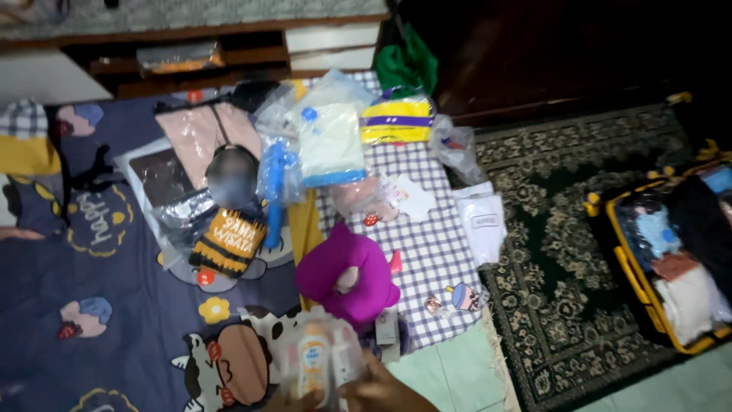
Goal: The person sorts various travel items on a bed and then packs them into a suitcase, handling toiletries, clothing, and a neck pillow.
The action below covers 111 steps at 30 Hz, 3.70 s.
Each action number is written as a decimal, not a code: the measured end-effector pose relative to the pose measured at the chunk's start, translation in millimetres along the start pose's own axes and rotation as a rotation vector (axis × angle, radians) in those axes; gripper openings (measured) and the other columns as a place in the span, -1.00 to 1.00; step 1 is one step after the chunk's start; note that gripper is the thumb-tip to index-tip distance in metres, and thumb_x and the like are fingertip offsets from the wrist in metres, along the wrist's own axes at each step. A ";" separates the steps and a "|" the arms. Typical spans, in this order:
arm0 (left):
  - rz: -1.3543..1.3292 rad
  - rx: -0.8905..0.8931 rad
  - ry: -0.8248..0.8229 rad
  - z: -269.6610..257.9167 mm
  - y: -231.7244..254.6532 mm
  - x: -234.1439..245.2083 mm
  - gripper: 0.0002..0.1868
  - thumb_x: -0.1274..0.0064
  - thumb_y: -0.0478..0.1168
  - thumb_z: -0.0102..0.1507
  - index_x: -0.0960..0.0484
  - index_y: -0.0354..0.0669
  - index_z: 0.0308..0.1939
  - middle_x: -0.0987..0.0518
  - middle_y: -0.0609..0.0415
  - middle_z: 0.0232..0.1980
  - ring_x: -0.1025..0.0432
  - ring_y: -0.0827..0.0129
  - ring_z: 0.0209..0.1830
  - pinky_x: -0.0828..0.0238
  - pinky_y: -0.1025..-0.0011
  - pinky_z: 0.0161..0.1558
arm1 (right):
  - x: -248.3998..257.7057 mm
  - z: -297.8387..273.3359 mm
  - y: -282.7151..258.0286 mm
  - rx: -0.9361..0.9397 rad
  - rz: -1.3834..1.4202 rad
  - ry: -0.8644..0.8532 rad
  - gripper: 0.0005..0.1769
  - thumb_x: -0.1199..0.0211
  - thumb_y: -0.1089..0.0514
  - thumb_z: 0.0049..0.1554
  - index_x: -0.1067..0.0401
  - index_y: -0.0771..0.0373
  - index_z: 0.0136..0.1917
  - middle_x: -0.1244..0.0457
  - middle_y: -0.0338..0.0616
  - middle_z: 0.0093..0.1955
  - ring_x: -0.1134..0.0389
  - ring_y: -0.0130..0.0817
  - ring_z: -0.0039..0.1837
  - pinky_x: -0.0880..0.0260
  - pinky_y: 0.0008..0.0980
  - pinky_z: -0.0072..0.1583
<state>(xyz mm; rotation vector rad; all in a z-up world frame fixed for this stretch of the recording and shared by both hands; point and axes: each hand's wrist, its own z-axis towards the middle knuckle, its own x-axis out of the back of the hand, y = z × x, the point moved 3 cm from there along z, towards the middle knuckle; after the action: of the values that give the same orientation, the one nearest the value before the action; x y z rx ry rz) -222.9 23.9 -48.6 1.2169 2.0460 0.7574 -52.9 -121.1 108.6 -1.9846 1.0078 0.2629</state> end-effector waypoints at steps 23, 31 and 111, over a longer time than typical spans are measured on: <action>-0.411 -0.023 0.344 48.9 103.8 48.3 -0.39 -0.36 -0.26 -0.01 -0.57 -0.33 0.12 -0.73 -0.06 -0.10 -0.65 0.27 -0.19 -0.64 0.29 -0.14 | 209.8 199.1 -27.0 0.198 -0.642 0.700 0.24 -0.58 -0.07 -0.07 0.26 0.43 0.47 -0.22 0.12 0.28 -0.34 -0.19 0.28 -0.45 -0.24 0.21; -0.388 0.047 0.417 21.7 61.8 51.9 -0.35 -0.39 -0.27 -0.05 -0.54 -0.29 0.11 -0.71 -0.05 -0.07 -0.65 0.28 -0.15 -0.65 0.27 -0.09 | 146.5 187.8 -46.9 0.309 -0.705 0.762 -0.47 -0.42 0.25 -0.02 -0.38 0.41 0.21 -0.41 0.02 0.05 -0.47 -0.24 0.05 -0.51 -0.25 0.14; -0.405 0.064 0.502 57.4 6.1 78.4 -0.36 -0.35 -0.38 -0.02 -0.51 -0.28 0.14 -0.69 0.03 -0.09 -0.62 0.36 -0.18 -0.62 0.35 -0.15 | 120.7 358.0 -166.9 0.354 -0.377 0.528 -0.50 -0.24 0.19 0.23 -0.07 0.05 0.34 -0.32 -0.10 0.21 -0.36 -0.27 0.28 -0.42 -0.23 0.22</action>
<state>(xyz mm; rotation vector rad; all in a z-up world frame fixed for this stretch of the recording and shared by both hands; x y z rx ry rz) -205.3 105.8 -98.3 0.6384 2.6293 0.8588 214.5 140.0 -67.1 -1.8971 0.8893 -0.6345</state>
